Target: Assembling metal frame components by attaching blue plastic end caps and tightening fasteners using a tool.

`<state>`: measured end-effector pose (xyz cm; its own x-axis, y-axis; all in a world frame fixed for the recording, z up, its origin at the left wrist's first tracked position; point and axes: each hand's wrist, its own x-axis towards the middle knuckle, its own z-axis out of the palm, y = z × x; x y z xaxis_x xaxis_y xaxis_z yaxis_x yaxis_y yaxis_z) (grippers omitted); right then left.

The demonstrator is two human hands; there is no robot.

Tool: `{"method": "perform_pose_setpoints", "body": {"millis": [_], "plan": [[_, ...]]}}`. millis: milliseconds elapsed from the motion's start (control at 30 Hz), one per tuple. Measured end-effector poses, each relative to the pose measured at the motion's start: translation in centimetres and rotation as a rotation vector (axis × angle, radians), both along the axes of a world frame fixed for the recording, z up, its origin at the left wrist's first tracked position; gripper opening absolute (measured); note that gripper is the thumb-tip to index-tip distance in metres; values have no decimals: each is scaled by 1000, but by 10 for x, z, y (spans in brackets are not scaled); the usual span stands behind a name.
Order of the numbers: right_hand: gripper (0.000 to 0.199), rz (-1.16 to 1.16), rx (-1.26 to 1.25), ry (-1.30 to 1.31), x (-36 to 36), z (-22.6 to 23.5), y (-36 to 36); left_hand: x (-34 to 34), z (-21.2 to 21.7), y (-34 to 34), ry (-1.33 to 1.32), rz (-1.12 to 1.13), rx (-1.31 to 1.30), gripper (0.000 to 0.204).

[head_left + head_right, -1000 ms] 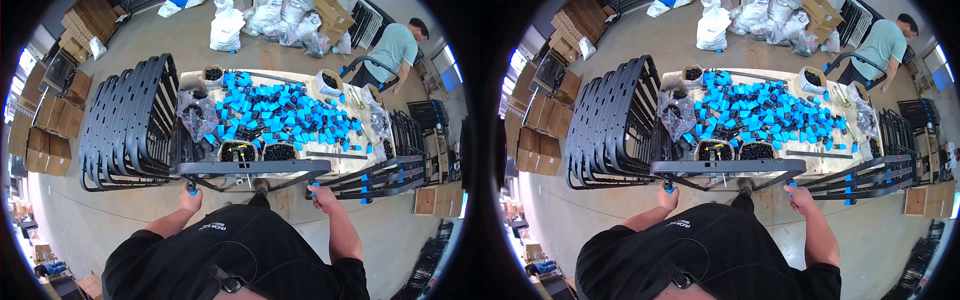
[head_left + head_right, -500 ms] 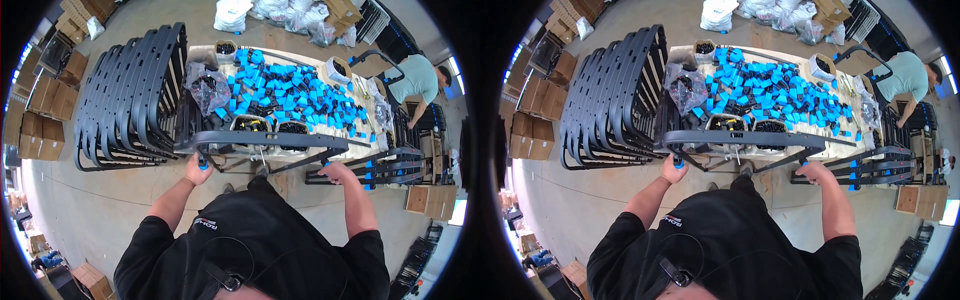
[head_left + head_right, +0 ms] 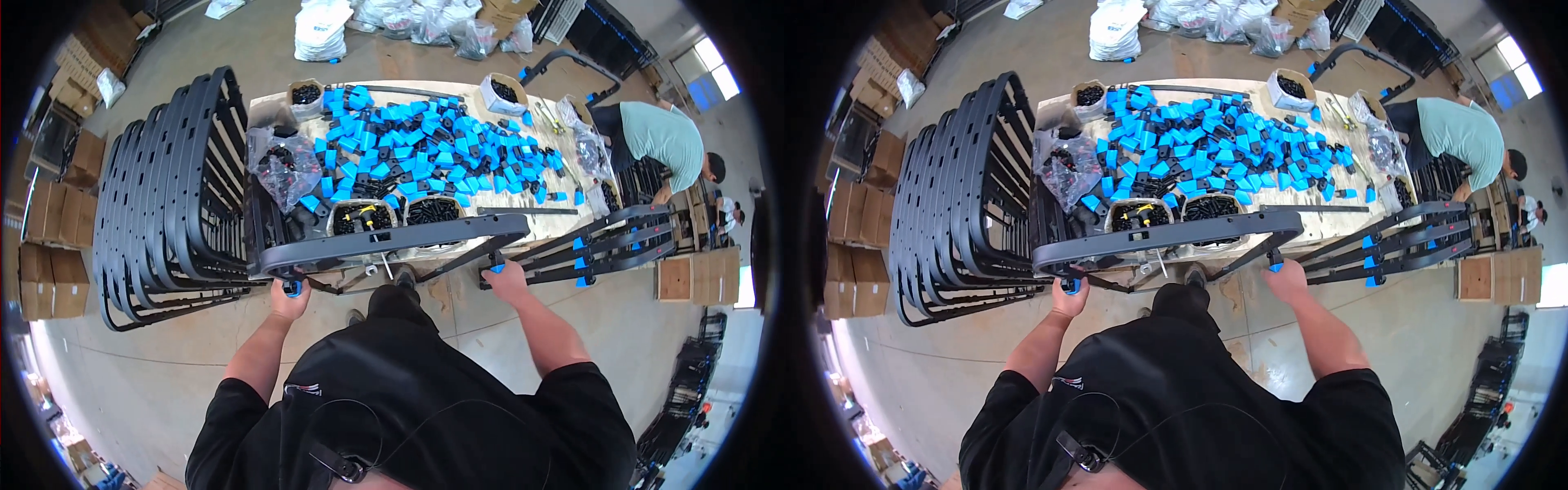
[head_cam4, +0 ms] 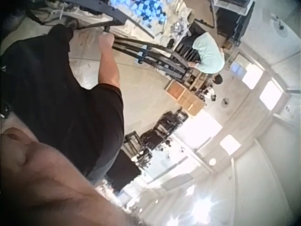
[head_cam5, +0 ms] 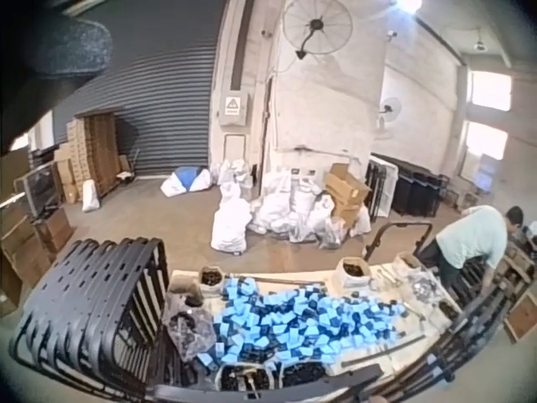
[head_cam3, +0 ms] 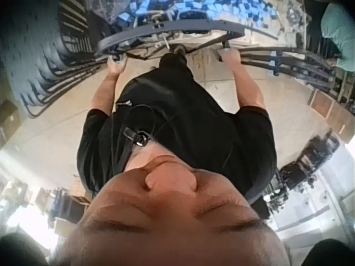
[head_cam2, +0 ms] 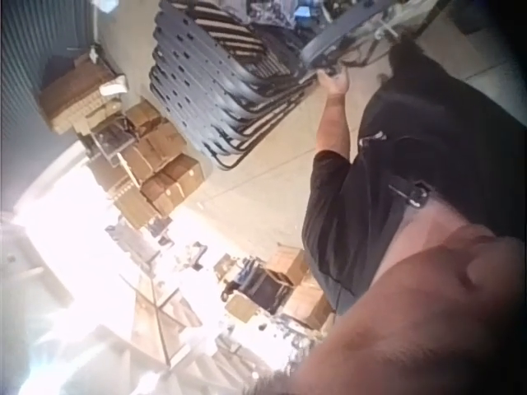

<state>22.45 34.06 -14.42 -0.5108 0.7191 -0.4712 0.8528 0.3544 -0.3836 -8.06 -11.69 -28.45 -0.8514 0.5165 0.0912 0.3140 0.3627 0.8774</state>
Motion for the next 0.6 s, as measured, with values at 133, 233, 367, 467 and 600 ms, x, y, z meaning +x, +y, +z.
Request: {"method": "perform_pose_setpoints", "body": {"millis": [133, 233, 367, 467, 600], "plan": [[56, -238, 269, 494, 6, -110, -1, 4, 13, 13, -7, -42, 13, 28], [47, -509, 110, 790, -18, -130, -15, 5, 28, 9, 103, -109, -140, 29], [44, -316, -90, 687, -9, -129, 13, 9, 37, 19, -98, -44, -24, 32], [75, -180, 32, 557, 9, -101, 9, 10, 38, 12, -68, -133, -179, 37], [99, 227, -16, 149, 17, 5, 38, 11, 40, 8, -187, -111, -137, 40]]}}
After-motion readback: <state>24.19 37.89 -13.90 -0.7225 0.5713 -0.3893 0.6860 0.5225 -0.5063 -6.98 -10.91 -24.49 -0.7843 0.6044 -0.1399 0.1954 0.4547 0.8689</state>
